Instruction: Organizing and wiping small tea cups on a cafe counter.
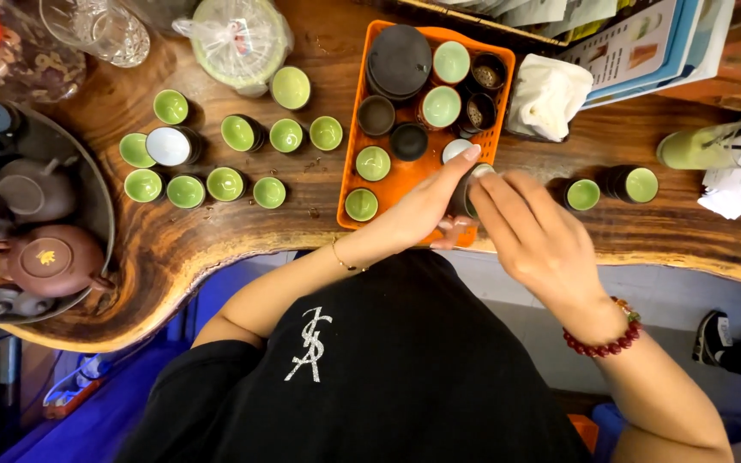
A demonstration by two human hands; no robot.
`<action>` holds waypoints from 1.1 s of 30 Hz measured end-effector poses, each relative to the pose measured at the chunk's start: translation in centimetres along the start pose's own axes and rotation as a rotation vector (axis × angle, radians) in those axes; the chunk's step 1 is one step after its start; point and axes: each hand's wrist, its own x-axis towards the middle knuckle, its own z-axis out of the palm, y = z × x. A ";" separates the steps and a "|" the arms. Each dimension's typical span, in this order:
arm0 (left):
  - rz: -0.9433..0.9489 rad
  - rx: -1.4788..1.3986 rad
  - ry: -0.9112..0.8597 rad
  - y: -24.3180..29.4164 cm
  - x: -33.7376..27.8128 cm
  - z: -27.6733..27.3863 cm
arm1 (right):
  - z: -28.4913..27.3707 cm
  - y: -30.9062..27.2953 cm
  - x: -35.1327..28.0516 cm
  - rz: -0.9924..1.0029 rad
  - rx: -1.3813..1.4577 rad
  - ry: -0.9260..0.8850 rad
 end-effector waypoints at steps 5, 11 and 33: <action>0.343 0.198 0.108 0.4 -0.7 0.6 | 0.1 -0.4 1.1 0.173 0.142 -0.038; 0.947 0.748 0.170 -1.4 0.9 -1.8 | 0.5 1.2 0.7 0.505 0.792 -0.187; 0.676 -0.200 -0.255 -1.2 0.8 -2.3 | 3.8 -1.2 -5.2 0.763 2.549 0.374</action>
